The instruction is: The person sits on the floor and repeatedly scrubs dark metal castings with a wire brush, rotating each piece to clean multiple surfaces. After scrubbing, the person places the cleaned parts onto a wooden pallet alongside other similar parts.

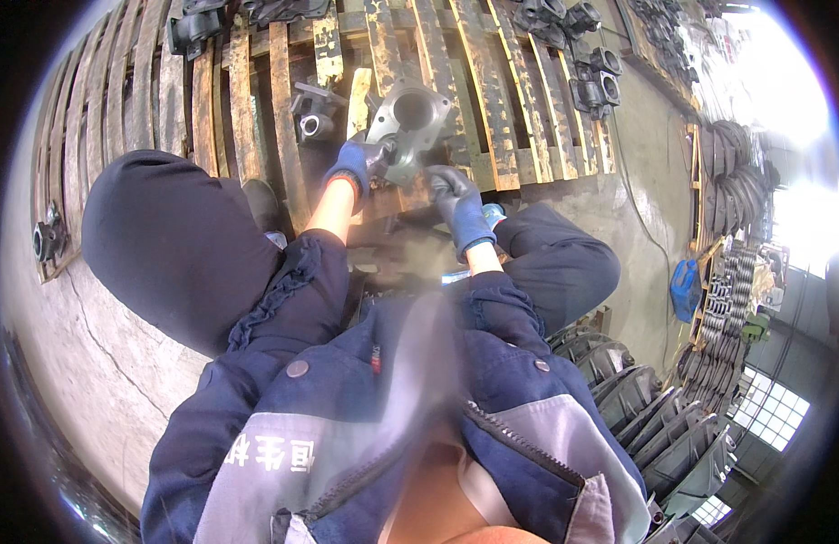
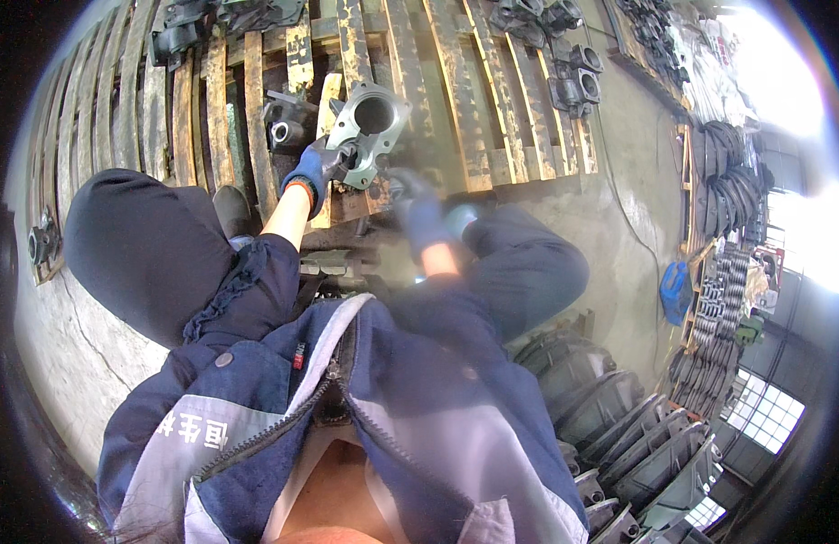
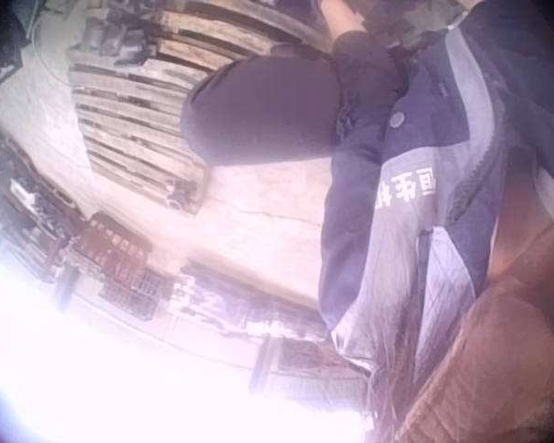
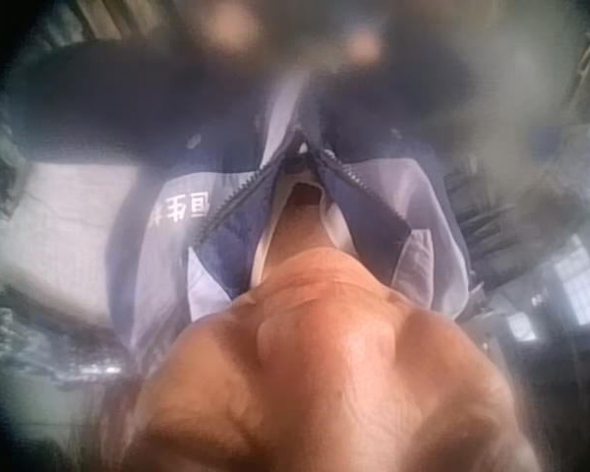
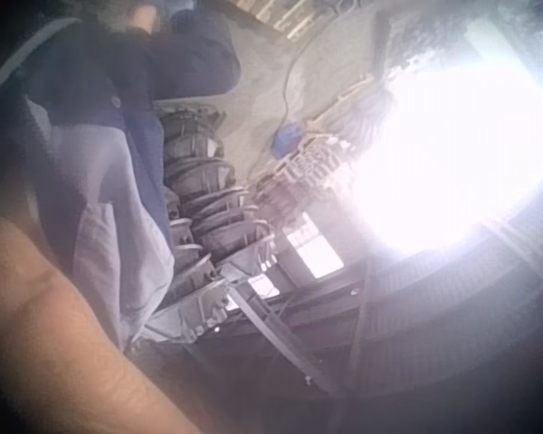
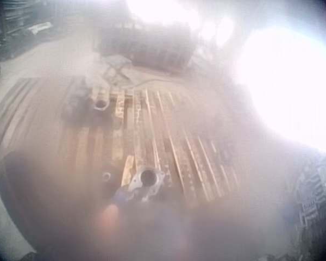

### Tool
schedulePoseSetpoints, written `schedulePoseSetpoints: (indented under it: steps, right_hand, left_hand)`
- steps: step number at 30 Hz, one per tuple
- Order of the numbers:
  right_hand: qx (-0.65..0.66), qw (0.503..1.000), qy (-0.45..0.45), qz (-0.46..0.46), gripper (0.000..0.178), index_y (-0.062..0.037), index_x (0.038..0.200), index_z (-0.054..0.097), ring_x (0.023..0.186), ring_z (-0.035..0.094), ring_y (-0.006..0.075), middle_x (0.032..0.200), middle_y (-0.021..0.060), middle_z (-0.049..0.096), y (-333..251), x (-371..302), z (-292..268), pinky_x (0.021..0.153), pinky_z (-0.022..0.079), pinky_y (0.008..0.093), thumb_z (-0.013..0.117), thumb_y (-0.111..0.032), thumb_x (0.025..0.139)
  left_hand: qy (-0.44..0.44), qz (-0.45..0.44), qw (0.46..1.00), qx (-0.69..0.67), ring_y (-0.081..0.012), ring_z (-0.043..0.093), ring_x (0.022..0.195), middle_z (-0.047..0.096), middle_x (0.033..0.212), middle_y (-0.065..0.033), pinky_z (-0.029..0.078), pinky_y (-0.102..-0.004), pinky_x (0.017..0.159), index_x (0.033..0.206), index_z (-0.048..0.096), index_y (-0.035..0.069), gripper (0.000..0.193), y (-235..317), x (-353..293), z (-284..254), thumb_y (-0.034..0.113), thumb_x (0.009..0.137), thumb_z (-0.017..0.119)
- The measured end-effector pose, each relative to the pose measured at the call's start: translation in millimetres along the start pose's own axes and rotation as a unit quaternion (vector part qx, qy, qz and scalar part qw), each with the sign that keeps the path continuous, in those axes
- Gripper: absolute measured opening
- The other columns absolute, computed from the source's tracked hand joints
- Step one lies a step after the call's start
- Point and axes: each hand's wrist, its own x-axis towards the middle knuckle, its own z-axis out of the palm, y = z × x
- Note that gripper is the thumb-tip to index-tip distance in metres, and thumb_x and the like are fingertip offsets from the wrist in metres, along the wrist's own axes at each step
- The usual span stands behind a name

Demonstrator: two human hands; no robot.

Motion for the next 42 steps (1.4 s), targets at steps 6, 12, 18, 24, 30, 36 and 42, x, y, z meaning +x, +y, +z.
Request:
schedulePoseSetpoints:
  steps: [6, 12, 18, 24, 30, 36, 42]
  right_hand:
    - [-0.157, 0.986, -0.049, -0.027, 0.041, -0.0158, 0.112, 0.071, 0.088, 0.07, 0.0257, 0.101, 0.0136, 0.072, -8, -4, -10, 0.078, 0.055, 0.0341, 0.072, 0.003, 0.075]
    - [0.01, 0.999, 0.007, 0.031, 0.034, -0.0145, 0.11, 0.072, 0.079, 0.069, 0.022, 0.093, 0.0135, 0.072, 8, -2, 8, 0.07, 0.053, 0.0318, 0.069, 0.002, 0.081]
    - [-0.033, 0.998, -0.041, 0.032, 0.028, -0.0121, 0.111, 0.072, 0.077, 0.067, 0.0201, 0.091, 0.0124, 0.072, 8, -4, 4, 0.068, 0.052, 0.0307, 0.062, 0.001, 0.089]
    - [0.076, 0.997, 0.007, -0.003, 0.028, -0.0096, 0.111, 0.071, 0.074, 0.061, 0.0109, 0.089, 0.007, 0.07, 9, -2, 10, 0.065, 0.049, 0.0259, 0.062, 0.004, 0.089]
    - [-0.023, 0.999, 0.004, -0.046, 0.029, -0.0147, 0.112, 0.071, 0.074, 0.061, 0.0118, 0.091, 0.0069, 0.07, -3, -6, 5, 0.064, 0.05, 0.0282, 0.063, 0.002, 0.089]
    - [-0.073, 0.997, -0.029, 0.022, 0.03, -0.0126, 0.112, 0.071, 0.074, 0.058, 0.0103, 0.091, 0.005, 0.068, 8, -8, 6, 0.066, 0.049, 0.026, 0.065, 0.003, 0.088]
    - [0.202, 0.977, 0.004, 0.067, 0.035, -0.0125, 0.115, 0.07, 0.074, 0.057, 0.0091, 0.086, 0.0009, 0.065, 41, -12, 18, 0.067, 0.048, 0.0225, 0.066, 0.004, 0.085]
  left_hand:
    - [0.01, -0.023, 0.999, -0.03, -0.0212, 0.069, 0.083, 0.072, 0.099, -0.0156, 0.054, -0.0346, 0.073, 0.12, 0.062, -0.004, 0.047, 3, -6, 0, 0.022, 0.082, 0.073]
    - [0.01, -0.014, 1.0, -0.017, -0.0234, 0.068, 0.087, 0.072, 0.1, -0.0164, 0.054, -0.0349, 0.075, 0.119, 0.062, -0.004, 0.045, 13, -14, -1, 0.018, 0.081, 0.074]
    - [-0.001, -0.028, 0.997, -0.066, -0.0225, 0.066, 0.09, 0.07, 0.105, -0.0151, 0.052, -0.0355, 0.076, 0.125, 0.058, -0.004, 0.052, 2, -6, 0, 0.019, 0.081, 0.074]
    - [0.006, -0.048, 0.994, -0.102, -0.0226, 0.066, 0.091, 0.07, 0.106, -0.0157, 0.052, -0.0354, 0.076, 0.125, 0.058, -0.003, 0.05, 0, -2, -1, 0.018, 0.083, 0.073]
    - [0.002, -0.051, 0.999, -0.001, -0.0223, 0.062, 0.102, 0.068, 0.117, -0.0138, 0.047, -0.0335, 0.088, 0.131, 0.055, -0.003, 0.049, 9, -7, -4, 0.01, 0.086, 0.07]
    - [-0.009, -0.068, 0.997, -0.032, -0.0222, 0.063, 0.101, 0.068, 0.118, -0.0142, 0.048, -0.0333, 0.087, 0.132, 0.054, -0.003, 0.049, 25, -18, -3, 0.008, 0.086, 0.069]
    - [0.015, -0.071, 0.997, -0.027, -0.0212, 0.063, 0.099, 0.069, 0.114, -0.0138, 0.048, -0.0326, 0.087, 0.13, 0.056, -0.004, 0.045, 26, -21, -1, 0.004, 0.086, 0.064]
